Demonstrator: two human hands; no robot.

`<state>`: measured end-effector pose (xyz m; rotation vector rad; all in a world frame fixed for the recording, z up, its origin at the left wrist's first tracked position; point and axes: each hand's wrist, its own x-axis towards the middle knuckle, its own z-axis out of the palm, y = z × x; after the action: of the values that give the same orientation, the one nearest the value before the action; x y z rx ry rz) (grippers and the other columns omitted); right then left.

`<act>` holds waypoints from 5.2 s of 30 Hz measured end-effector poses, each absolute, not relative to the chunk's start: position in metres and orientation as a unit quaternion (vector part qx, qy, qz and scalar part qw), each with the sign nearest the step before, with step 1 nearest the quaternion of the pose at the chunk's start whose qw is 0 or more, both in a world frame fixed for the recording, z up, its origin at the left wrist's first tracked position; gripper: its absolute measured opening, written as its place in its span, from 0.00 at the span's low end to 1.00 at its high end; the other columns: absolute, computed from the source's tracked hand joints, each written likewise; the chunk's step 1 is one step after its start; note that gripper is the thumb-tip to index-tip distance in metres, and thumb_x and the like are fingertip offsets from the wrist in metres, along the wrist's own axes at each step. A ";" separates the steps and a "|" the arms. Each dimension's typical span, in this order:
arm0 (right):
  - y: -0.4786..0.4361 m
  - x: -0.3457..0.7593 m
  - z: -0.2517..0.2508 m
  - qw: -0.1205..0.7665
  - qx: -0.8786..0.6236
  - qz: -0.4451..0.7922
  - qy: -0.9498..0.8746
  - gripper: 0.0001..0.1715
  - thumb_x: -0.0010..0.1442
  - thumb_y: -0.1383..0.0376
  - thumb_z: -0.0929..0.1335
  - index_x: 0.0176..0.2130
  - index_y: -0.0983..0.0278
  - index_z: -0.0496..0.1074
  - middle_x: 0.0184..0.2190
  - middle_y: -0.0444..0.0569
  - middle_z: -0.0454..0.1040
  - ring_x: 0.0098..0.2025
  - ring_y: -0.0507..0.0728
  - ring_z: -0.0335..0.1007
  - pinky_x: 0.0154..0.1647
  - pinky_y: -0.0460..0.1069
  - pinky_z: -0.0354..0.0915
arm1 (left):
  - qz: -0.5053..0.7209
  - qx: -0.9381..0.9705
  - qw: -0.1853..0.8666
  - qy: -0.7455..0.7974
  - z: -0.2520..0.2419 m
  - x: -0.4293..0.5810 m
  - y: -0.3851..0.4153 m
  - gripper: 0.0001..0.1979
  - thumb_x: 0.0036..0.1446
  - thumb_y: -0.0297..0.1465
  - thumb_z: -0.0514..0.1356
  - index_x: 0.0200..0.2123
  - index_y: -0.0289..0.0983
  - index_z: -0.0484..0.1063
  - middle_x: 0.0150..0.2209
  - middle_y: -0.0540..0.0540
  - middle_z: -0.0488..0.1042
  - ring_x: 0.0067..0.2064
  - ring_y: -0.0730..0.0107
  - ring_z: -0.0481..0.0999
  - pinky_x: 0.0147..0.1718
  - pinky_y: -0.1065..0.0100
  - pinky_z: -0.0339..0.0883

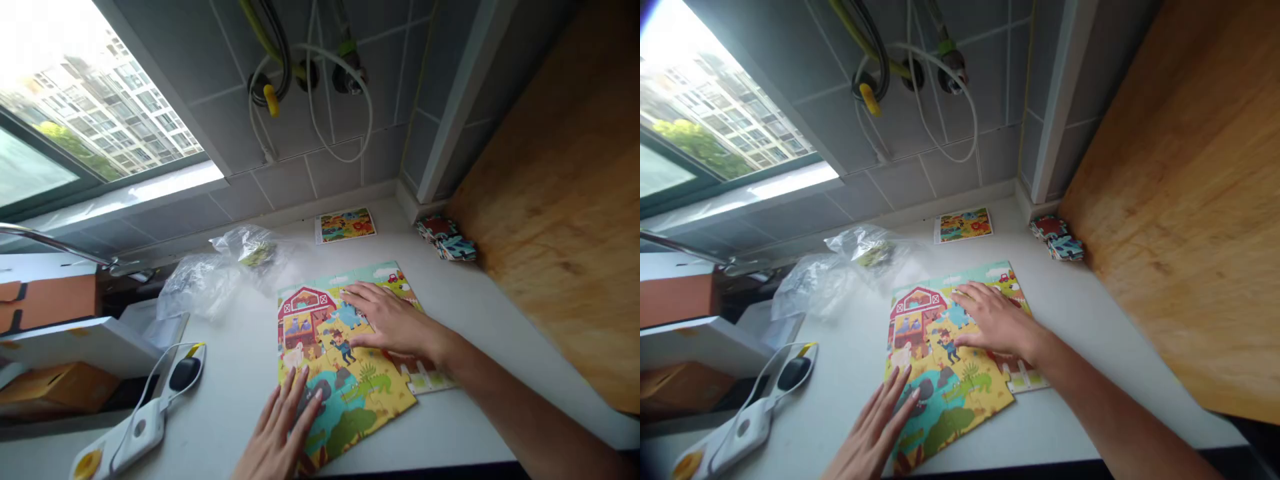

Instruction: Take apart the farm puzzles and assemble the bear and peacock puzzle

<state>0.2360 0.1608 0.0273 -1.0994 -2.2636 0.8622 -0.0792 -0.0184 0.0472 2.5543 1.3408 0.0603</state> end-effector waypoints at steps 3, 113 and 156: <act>0.158 0.238 0.020 0.202 -0.379 0.333 -0.839 0.58 0.40 0.49 0.85 0.67 0.51 0.71 0.71 0.50 0.66 0.74 0.74 0.56 0.75 0.66 0.51 | 0.033 0.859 0.108 0.499 0.026 -0.074 -0.035 0.56 0.59 0.42 0.70 0.78 0.50 0.37 0.76 0.37 0.50 0.74 0.34 0.57 0.63 0.42 0.70; 0.147 0.236 0.057 0.086 -0.464 0.245 -0.847 0.27 0.49 0.60 0.82 0.43 0.61 0.72 0.48 0.54 0.75 0.53 0.71 0.72 0.51 0.62 0.71 | 0.178 0.815 0.169 0.525 0.062 -0.105 0.071 0.28 0.69 0.30 0.62 0.69 0.49 0.62 0.56 0.42 0.74 0.54 0.58 0.81 0.52 0.56 0.81; 0.147 0.237 0.070 0.018 -0.457 0.336 -0.823 0.29 0.55 0.66 0.77 0.56 0.61 0.74 0.56 0.56 0.75 0.59 0.70 0.73 0.58 0.59 0.68 | 0.030 0.780 0.301 0.547 0.086 -0.100 0.059 0.46 0.52 0.18 0.69 0.69 0.56 0.60 0.60 0.45 0.68 0.58 0.55 0.76 0.60 0.53 0.74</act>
<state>0.2375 0.1467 0.0696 -1.4197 -2.5577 1.0454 -0.0995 0.0589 0.0858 2.0704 1.4523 0.0795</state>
